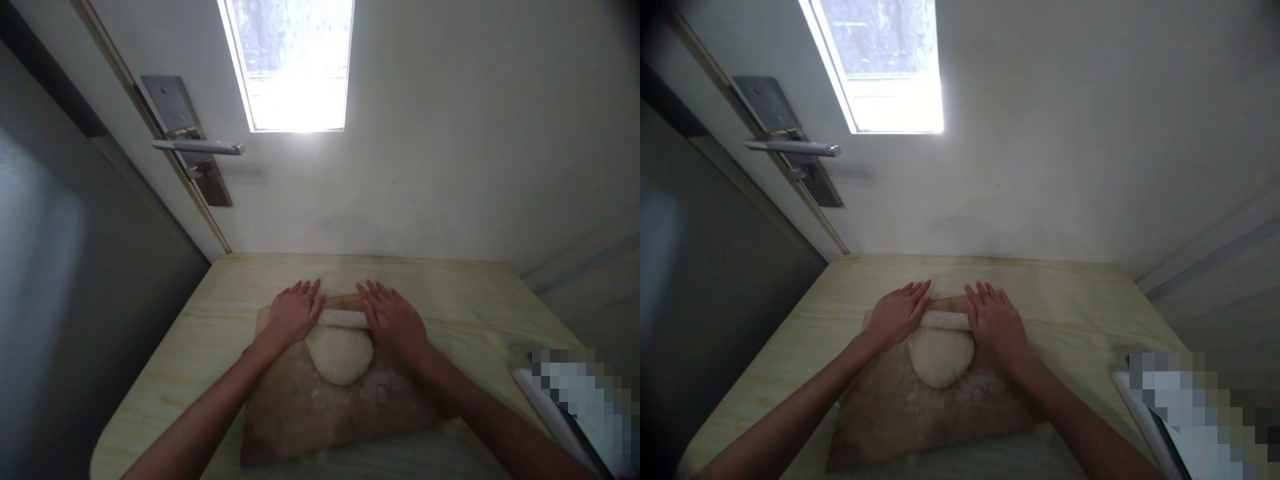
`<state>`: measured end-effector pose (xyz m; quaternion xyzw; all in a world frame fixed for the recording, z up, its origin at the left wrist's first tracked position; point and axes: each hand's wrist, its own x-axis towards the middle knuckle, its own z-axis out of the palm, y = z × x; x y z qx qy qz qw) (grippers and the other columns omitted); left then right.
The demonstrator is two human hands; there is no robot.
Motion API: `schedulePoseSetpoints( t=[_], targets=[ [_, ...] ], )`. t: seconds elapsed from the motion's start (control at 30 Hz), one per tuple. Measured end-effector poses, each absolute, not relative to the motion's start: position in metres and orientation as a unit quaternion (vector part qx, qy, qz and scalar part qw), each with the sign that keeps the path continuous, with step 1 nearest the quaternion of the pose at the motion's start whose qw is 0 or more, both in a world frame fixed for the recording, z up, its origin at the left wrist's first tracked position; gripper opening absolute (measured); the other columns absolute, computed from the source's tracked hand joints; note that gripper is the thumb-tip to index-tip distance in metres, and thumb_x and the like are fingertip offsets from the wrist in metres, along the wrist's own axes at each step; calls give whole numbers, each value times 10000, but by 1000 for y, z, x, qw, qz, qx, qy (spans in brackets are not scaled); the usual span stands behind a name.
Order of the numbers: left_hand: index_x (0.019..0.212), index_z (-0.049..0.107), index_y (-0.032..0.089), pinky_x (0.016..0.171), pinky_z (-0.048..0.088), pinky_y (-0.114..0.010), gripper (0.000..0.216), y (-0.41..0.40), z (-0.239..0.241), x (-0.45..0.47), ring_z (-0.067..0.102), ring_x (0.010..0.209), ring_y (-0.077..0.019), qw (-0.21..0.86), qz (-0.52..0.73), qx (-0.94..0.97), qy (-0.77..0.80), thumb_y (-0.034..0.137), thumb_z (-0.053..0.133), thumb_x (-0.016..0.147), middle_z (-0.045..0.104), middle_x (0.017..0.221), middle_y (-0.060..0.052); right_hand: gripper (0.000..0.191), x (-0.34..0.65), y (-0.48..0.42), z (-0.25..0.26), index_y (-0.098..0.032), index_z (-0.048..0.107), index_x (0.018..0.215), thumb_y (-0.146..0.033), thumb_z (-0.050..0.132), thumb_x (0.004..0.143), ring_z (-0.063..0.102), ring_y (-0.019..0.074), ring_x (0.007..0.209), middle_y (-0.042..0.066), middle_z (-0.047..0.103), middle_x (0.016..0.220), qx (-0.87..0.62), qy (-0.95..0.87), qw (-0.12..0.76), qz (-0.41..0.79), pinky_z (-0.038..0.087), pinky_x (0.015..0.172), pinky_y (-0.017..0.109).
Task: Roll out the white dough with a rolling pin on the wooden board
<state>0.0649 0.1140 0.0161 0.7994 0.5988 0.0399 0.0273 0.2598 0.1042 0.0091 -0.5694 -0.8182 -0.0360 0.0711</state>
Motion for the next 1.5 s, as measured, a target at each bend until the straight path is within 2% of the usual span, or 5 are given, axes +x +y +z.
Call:
schedulePoseSetpoints(
  t=[0.4,0.83,1.17,1.33,1.5],
  targets=[
    [1236,345,219,978,203,-386,508,132,4,62,253,1217,-219,13,50,778,626,458,124,846,427,1252,-48,428,253,133,8,-171,391,1224,-260,208,847,320,190,1175,91,392,1274,-570,-819,59,-26,218,958,385],
    [1124,441,221,941,254,-384,475,134,7,62,349,1152,-193,23,63,774,630,453,130,849,496,1170,-59,419,248,145,6,-137,429,1181,-241,211,838,397,179,1117,88,474,1205,-586,-807,57,-41,333,881,311],
    [1164,414,148,946,223,-434,487,104,12,64,274,1199,-261,-30,69,792,606,429,164,855,421,1234,-130,408,248,112,23,-119,604,911,-244,219,854,436,201,1083,147,526,1127,-554,-829,57,-55,344,865,333],
    [1015,516,130,888,320,-370,479,76,23,55,434,1082,-233,14,75,840,538,412,161,860,535,1096,-132,421,257,88,37,-135,578,978,-300,206,869,482,186,1034,113,538,1124,-520,-850,66,-47,363,852,312],
    [774,563,131,672,419,-322,390,74,36,55,573,751,-210,56,86,836,539,313,227,850,609,780,-108,411,265,94,35,-161,591,957,-311,219,869,503,177,1008,93,534,1134,-465,-883,58,-21,383,835,306]
  ],
)
